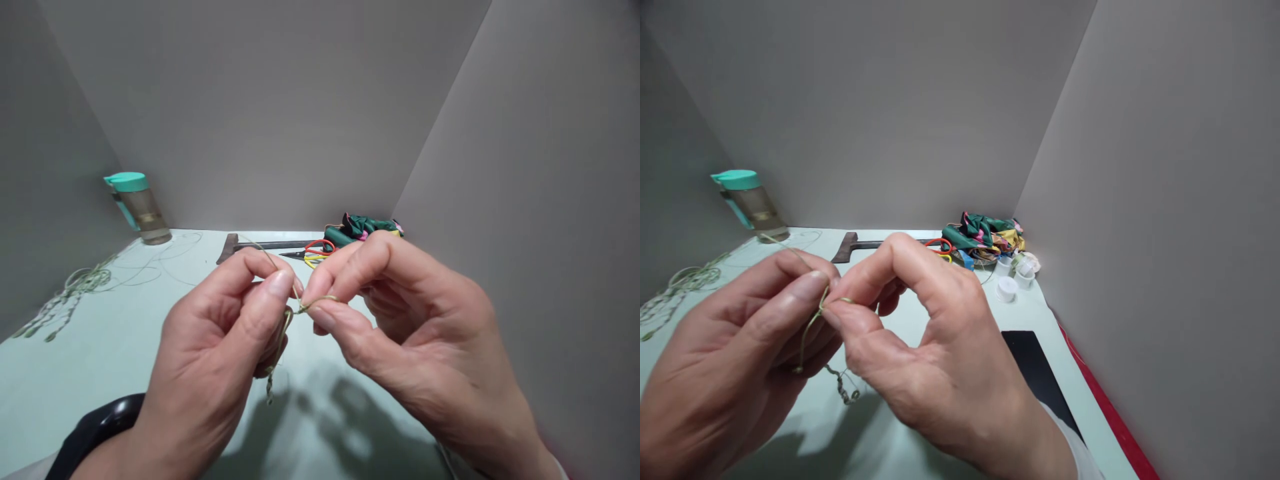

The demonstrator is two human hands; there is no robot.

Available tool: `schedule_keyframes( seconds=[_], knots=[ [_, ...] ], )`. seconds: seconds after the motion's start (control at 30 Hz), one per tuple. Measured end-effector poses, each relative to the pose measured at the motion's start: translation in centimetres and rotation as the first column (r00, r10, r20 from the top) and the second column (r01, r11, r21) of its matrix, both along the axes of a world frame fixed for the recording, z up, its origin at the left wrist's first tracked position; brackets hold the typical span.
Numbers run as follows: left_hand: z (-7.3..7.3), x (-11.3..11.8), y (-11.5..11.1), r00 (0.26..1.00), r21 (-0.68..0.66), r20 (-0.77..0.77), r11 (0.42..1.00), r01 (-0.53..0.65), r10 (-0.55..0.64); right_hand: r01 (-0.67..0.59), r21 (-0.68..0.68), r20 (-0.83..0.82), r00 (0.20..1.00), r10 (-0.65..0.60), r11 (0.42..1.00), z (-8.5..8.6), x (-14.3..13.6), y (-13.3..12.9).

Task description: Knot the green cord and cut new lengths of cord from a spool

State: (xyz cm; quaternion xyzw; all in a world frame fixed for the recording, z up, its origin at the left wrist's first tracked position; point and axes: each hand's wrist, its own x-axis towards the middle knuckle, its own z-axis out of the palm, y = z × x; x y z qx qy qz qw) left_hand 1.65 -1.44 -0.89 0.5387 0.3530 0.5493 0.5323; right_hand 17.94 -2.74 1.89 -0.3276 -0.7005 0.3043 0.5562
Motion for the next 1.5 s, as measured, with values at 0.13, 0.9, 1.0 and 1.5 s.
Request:
schedule_keyframes(
  seconds=[0.13,0.9,1.0,1.5],
  knots=[
    [0.2,-0.2,0.1,0.996,-0.031,-0.037,0.996,0.085,-0.086,0.022,-0.024,0.039,0.999,-0.021,0.999,-0.2,0.0,0.1],
    [-0.1,-1.1,0.2,1.0,0.052,0.007,0.999,-0.007,0.006,0.047,-0.021,0.088,0.995,-0.045,0.999,0.1,-0.3,0.3],
    [0.0,-1.1,0.3,0.999,0.069,-0.028,0.997,-0.036,0.038,0.081,0.021,0.129,0.988,-0.083,0.997,-0.2,-0.2,0.2],
    [0.2,0.6,-0.4,0.834,0.513,-0.205,0.782,-0.353,0.511,0.271,0.323,0.282,0.887,-0.366,0.907,-0.9,-0.4,0.0]
  ],
)
